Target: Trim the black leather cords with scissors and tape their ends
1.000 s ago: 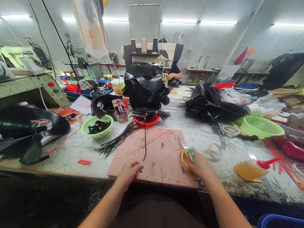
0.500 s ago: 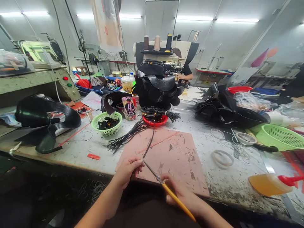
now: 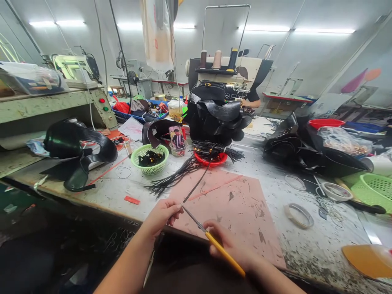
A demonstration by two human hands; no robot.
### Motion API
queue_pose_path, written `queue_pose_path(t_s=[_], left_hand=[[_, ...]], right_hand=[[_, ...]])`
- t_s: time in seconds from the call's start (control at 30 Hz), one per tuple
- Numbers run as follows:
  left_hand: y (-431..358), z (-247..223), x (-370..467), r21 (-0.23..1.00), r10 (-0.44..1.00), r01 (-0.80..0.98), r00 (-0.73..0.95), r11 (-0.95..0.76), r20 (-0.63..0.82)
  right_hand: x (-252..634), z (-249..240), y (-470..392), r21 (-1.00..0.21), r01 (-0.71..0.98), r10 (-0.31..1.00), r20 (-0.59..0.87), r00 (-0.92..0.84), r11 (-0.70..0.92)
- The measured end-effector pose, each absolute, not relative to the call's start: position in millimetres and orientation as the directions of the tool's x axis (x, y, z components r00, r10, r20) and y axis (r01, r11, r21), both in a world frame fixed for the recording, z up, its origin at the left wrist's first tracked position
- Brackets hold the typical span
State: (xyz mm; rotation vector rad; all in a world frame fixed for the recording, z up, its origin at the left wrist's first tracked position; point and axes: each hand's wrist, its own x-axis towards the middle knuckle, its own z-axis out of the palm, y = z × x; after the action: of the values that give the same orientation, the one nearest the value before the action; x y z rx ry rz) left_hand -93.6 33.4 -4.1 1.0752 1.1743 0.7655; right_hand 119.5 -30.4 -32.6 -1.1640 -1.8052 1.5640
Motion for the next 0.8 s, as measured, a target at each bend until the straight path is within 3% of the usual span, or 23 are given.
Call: queue_pose_path(t_s=[0.4,0.63,0.8], left_hand=[[60.9,-14.5,-143.0,0.949,0.944,-0.021,0.115,0.314,-0.31],[77.8,-24.6,-181.0,0.947,0.949,-0.075,-0.031,0.311,-0.314],[78.9,-37.4,-191.7,0.933,0.934,-0.097,-0.056,0.347,-0.354]], right_hand=[[62.8,-29.5,20.0,-0.888,0.457,0.852,-0.202,-0.483,0.048],[12.4,-42.4,58.1,-0.938,0.278,0.773,-0.019,-0.634,0.206],[3.8,-50.5,67.5,-0.946,0.26,0.741,-0.034,-0.671,0.193]])
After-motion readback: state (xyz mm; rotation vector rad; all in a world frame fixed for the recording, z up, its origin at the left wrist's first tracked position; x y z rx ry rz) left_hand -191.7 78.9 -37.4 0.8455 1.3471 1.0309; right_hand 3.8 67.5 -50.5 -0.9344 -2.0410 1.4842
